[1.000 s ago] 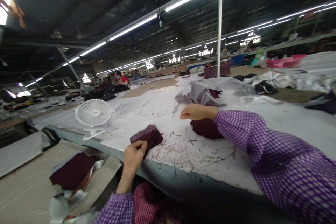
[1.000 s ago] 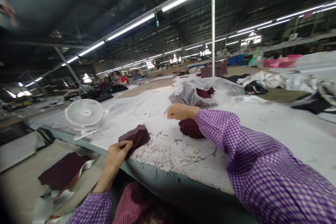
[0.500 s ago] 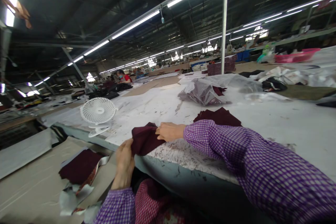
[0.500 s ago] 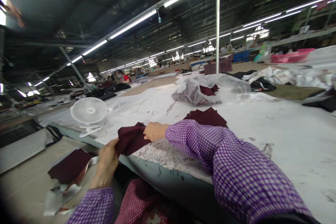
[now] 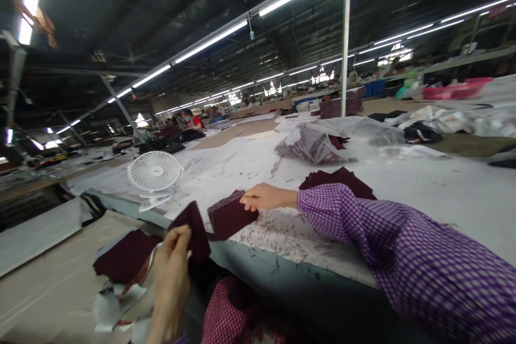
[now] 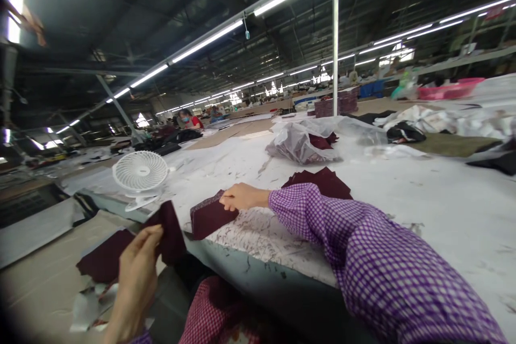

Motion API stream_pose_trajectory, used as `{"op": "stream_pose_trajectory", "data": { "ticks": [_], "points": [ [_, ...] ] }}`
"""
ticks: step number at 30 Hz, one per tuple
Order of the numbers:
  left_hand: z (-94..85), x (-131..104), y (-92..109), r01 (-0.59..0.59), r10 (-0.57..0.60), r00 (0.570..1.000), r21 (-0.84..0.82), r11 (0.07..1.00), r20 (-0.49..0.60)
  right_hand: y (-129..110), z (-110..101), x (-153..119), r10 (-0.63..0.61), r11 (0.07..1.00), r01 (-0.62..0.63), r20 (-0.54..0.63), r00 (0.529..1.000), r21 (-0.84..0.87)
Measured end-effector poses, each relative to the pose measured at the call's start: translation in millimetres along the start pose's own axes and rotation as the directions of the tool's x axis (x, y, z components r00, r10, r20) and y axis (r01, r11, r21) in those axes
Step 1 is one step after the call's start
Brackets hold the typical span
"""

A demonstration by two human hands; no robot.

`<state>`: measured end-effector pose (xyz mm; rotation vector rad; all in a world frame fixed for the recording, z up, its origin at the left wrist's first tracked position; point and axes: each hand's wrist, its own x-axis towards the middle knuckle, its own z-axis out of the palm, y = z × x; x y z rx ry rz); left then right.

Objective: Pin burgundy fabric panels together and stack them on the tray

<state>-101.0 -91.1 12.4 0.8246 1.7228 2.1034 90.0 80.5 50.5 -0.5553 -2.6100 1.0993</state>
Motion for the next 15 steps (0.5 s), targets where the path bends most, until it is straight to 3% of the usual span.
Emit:
{"op": "stream_pose_trajectory", "data": {
  "ticks": [2, 5, 9, 11, 15],
  "points": [
    [23.6, -30.7, -1.6, -0.045, 0.01, 0.965, 0.125, 0.991, 0.264, -1.6, -2.9, -16.3, 0.138, 0.955, -0.163, 0.114, 0.984, 0.249],
    [50.8, -70.9, -0.2, -0.305, 0.15, 0.842, 0.227, 0.925, 0.518, -0.8, -7.0, -41.3, 0.198, 0.882, -0.28, 0.243, 0.95, 0.378],
    [64.6, -97.5, 8.9, -0.528, 0.222, 0.662, 0.235, 0.816, 0.716, 8.0, -9.3, -62.5, 0.179, 0.956, -0.194, 0.088, 0.98, 0.221],
    [65.9, -94.0, 13.2, -0.546, 0.223, 0.65, 0.243, 0.802, 0.726, 12.9, -9.4, -67.4, 0.146, 0.986, -0.146, 0.011, 0.989, 0.08],
    [77.2, -62.6, 13.6, -0.574, 0.278, 0.743, 0.367, 0.732, 0.609, 16.4, -10.6, -71.4, 0.088, 0.995, -0.09, -0.035, 0.996, -0.049]
  ]
}}
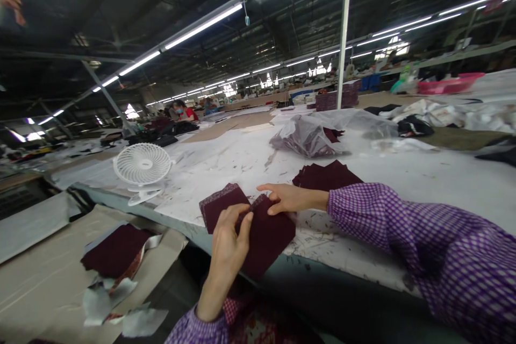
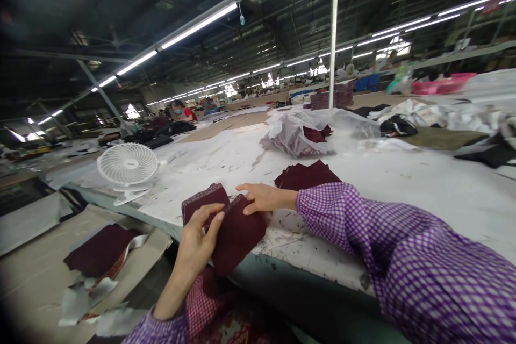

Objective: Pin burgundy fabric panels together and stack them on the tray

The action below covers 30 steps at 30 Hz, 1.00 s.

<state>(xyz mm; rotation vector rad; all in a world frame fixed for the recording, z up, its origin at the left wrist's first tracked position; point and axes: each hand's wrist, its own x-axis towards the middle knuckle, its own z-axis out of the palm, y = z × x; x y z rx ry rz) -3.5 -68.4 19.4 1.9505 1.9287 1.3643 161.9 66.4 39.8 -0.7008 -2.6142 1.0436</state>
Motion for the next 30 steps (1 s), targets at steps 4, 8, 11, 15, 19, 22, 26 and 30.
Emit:
{"op": "stream_pose_trajectory", "data": {
  "ticks": [4, 8, 11, 15, 19, 22, 26, 30],
  "points": [
    [17.4, 35.3, -11.3, 0.139, -0.142, 0.985, 0.035, 0.99, 0.096, -0.9, -1.9, 0.3, 0.017, 0.998, -0.018, -0.018, 1.0, -0.068],
    [38.1, 50.2, -12.4, 0.139, -0.152, 0.978, 0.099, 0.985, 0.142, 4.3, -5.7, 0.8, 0.03, 0.966, -0.062, -0.131, 0.991, -0.25],
    [43.8, 50.7, -13.8, 0.043, -0.092, 0.981, 0.271, 0.961, 0.168, 13.1, -8.6, -1.4, -0.061, 0.899, -0.046, -0.229, 0.972, -0.436],
    [43.3, 48.7, -15.7, -0.001, -0.07, 0.978, 0.336, 0.942, 0.199, 23.3, -6.1, -5.6, -0.136, 0.849, 0.012, -0.196, 0.971, -0.528],
    [43.4, 45.6, -13.4, -0.047, -0.041, 0.975, 0.386, 0.921, 0.217, 25.2, -1.3, -7.3, -0.119, 0.842, -0.003, -0.192, 0.974, -0.539],
    [44.7, 43.1, -11.8, -0.091, -0.008, 0.975, 0.434, 0.896, 0.22, 24.4, -0.1, -7.5, -0.109, 0.838, -0.014, -0.193, 0.975, -0.545],
    [46.3, 41.9, -12.3, -0.156, 0.034, 0.969, 0.496, 0.854, 0.246, 24.1, 0.9, -7.4, -0.104, 0.832, -0.021, -0.193, 0.976, -0.554],
    [47.3, 41.7, -12.6, -0.203, 0.06, 0.96, 0.534, 0.821, 0.273, 22.1, 3.1, -6.8, -0.15, 0.831, 0.008, -0.21, 0.966, -0.556]
  ]
}}
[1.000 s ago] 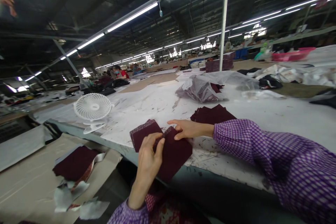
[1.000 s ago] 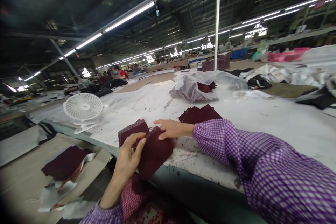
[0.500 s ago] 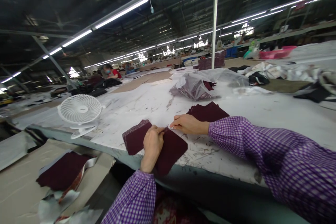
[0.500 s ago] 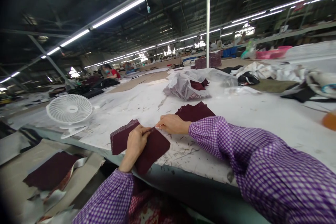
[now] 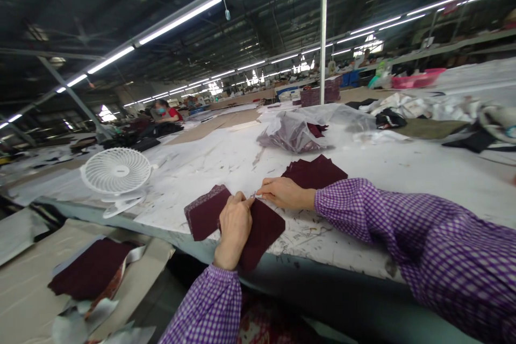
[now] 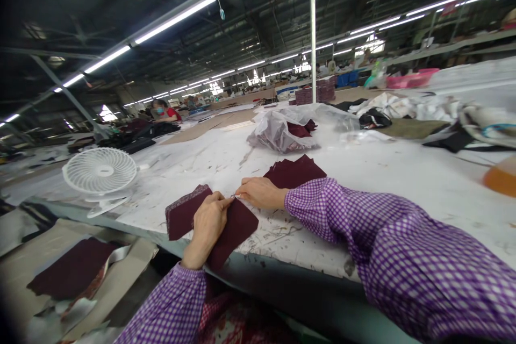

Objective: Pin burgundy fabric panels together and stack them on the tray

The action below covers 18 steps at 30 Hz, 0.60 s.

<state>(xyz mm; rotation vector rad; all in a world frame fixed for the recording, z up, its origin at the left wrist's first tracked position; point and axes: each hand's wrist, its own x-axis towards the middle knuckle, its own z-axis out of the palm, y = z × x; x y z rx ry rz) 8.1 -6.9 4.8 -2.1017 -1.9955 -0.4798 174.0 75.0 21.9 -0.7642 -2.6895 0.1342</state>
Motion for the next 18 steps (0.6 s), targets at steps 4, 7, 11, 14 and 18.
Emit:
{"op": "stream_pose_trajectory", "data": {
  "ticks": [4, 7, 11, 14, 18],
  "points": [
    [-0.4, -0.7, 1.1, -0.024, 0.024, 1.0, 0.049, 0.999, 0.007, -4.9, 1.9, 1.5, -0.119, 0.993, 0.121, -0.06, 0.991, 0.018],
    [-1.4, -0.8, 1.7, -0.023, 0.022, 1.0, 0.07, 0.997, 0.016, -7.6, 3.5, 1.8, -0.137, 0.99, 0.138, -0.054, 0.989, 0.01],
    [-2.6, -0.4, 2.6, -0.014, 0.012, 1.0, 0.061, 0.998, 0.027, -9.1, 4.3, 1.1, -0.14, 0.99, 0.14, -0.05, 0.989, 0.0],
    [-2.8, -0.3, 3.3, -0.01, 0.009, 1.0, 0.053, 0.999, 0.016, -10.3, 3.5, 0.8, -0.137, 0.99, 0.136, -0.05, 0.989, -0.02],
    [-3.4, -0.9, 3.5, -0.008, 0.007, 1.0, 0.051, 0.999, 0.017, -11.9, 2.2, 1.1, -0.13, 0.99, 0.129, -0.022, 0.991, -0.052]
  ]
}}
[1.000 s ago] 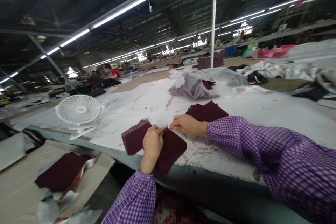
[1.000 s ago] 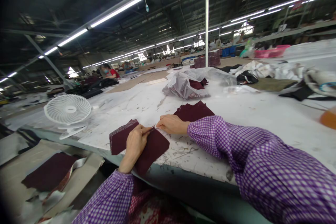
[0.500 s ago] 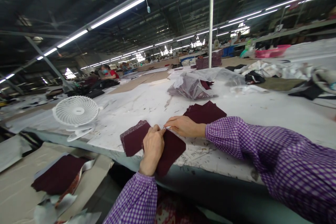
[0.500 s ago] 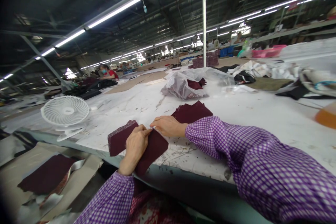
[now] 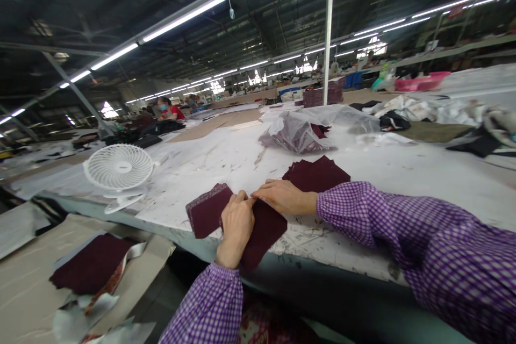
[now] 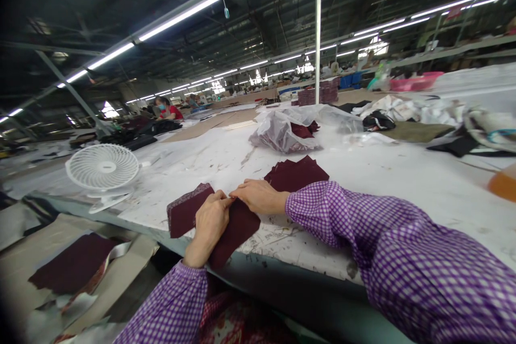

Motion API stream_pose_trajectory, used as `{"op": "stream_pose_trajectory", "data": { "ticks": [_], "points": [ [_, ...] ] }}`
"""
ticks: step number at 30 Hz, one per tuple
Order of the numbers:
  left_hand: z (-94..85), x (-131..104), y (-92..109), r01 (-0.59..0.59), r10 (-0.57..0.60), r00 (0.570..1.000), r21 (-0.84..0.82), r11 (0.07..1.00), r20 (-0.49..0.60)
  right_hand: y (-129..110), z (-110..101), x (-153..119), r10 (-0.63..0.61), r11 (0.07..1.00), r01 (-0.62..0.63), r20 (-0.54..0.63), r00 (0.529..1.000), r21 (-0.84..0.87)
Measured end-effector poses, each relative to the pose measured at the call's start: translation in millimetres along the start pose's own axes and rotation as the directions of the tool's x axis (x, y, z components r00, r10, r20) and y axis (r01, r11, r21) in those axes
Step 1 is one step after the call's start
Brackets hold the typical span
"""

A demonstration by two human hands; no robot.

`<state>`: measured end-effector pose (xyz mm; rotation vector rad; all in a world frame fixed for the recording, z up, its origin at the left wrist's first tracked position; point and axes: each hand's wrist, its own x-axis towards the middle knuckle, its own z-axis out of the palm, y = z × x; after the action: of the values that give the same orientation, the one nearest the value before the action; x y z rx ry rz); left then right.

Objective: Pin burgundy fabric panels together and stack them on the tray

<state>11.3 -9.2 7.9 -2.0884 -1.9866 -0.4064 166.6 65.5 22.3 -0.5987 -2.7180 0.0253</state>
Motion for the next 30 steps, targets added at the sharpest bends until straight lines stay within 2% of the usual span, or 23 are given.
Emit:
{"op": "stream_pose_trajectory", "data": {
  "ticks": [7, 11, 15, 20, 24, 30],
  "points": [
    [-1.5, 0.8, 2.6, 0.001, -0.001, 1.0, 0.004, 1.0, 0.008, -1.3, -0.1, -0.6, 0.013, 1.0, -0.013, -0.026, 1.0, 0.006],
    [-4.9, 1.2, 0.5, 0.001, -0.001, 1.0, -0.022, 1.0, 0.012, -4.9, -2.5, -0.9, -0.014, 0.999, 0.017, 0.053, 0.999, -0.05],
    [-9.8, -7.8, -19.5, 0.014, -0.013, 1.0, -0.131, 0.991, 0.004, -5.5, -6.6, 0.7, -0.026, 0.998, 0.032, 0.098, 0.995, -0.062],
    [-7.3, -27.8, -49.7, -0.032, 0.004, 0.995, -0.287, 0.957, -0.098, -3.9, -8.6, 1.8, -0.041, 0.996, 0.052, 0.139, 0.989, -0.076],
    [-2.9, -36.5, -53.9, -0.113, 0.067, 0.982, -0.266, 0.957, -0.175, -4.3, -10.8, 2.4, -0.045, 0.988, 0.071, 0.189, 0.981, -0.134],
    [-2.9, -41.7, -55.3, -0.14, 0.104, 0.978, -0.2, 0.97, -0.181, -14.8, -25.2, 16.2, -0.067, 0.954, 0.162, 0.343, 0.937, -0.254]
  ]
}}
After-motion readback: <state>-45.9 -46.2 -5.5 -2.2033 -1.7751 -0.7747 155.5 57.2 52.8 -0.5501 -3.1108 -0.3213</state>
